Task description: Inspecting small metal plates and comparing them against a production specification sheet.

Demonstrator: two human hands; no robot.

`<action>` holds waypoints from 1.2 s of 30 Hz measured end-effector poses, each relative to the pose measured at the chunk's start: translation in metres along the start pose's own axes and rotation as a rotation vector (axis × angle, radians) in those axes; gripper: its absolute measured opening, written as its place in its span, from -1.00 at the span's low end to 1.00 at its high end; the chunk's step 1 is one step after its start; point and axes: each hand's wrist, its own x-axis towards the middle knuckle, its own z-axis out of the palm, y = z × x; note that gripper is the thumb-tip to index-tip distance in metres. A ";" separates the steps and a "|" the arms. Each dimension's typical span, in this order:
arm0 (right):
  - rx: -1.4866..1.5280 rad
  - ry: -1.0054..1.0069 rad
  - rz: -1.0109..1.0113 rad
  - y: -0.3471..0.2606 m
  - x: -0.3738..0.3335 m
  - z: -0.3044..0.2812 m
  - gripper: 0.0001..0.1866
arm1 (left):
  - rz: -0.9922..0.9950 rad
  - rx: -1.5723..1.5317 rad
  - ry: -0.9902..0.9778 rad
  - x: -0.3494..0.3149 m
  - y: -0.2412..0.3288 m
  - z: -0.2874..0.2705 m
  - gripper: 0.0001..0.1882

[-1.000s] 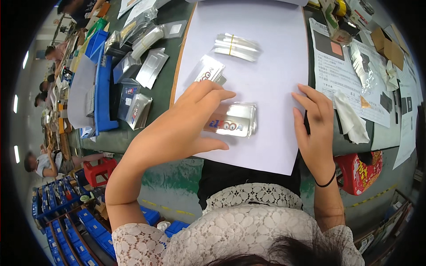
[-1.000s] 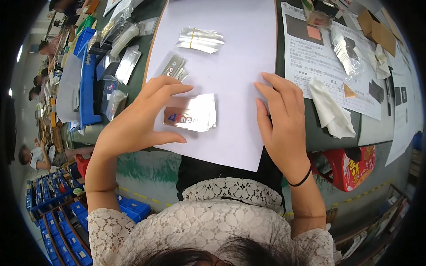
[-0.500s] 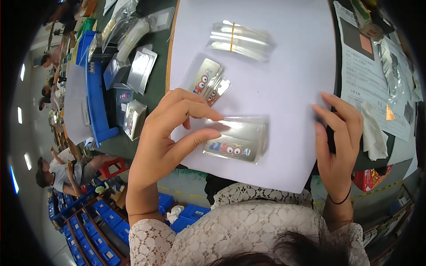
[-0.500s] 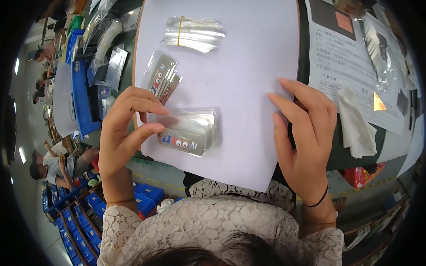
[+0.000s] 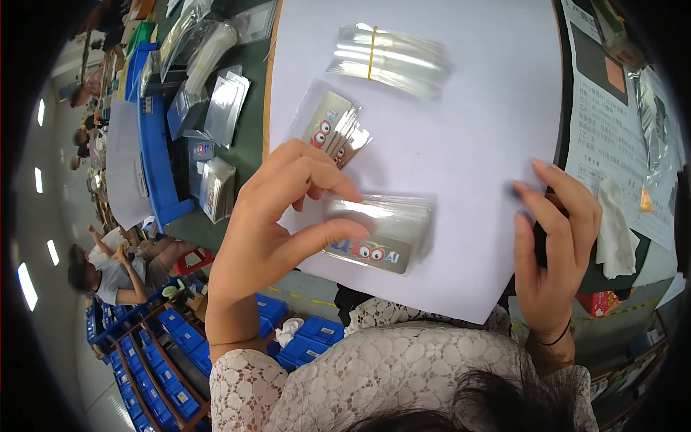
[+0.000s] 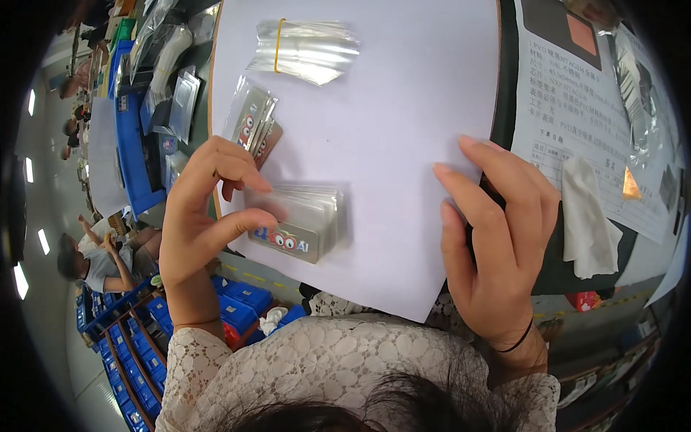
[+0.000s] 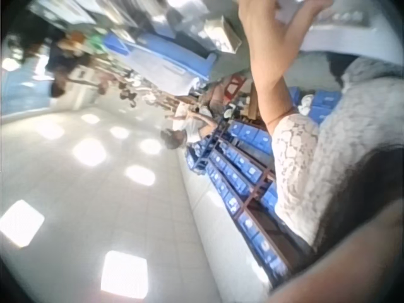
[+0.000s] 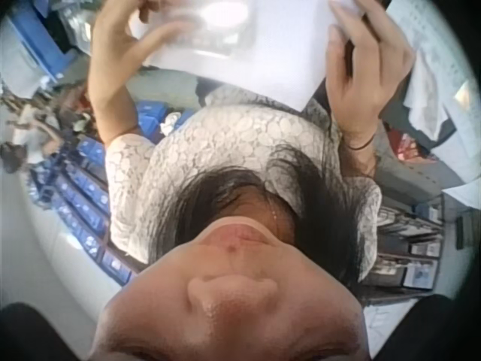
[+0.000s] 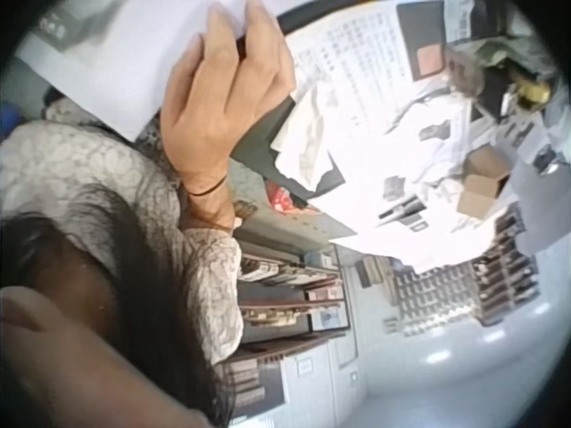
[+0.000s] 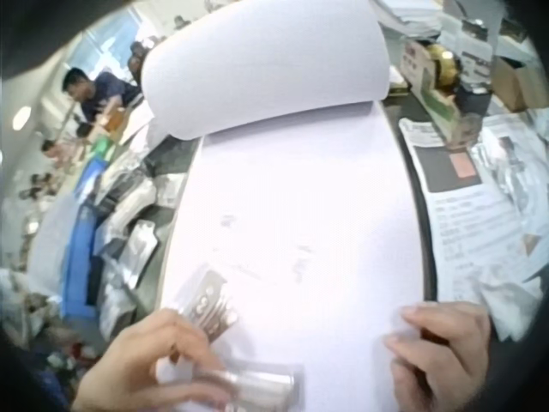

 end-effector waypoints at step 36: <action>0.043 0.062 -0.034 0.000 -0.002 0.002 -0.69 | 0.084 -0.140 0.371 0.094 -0.015 -0.045 -0.80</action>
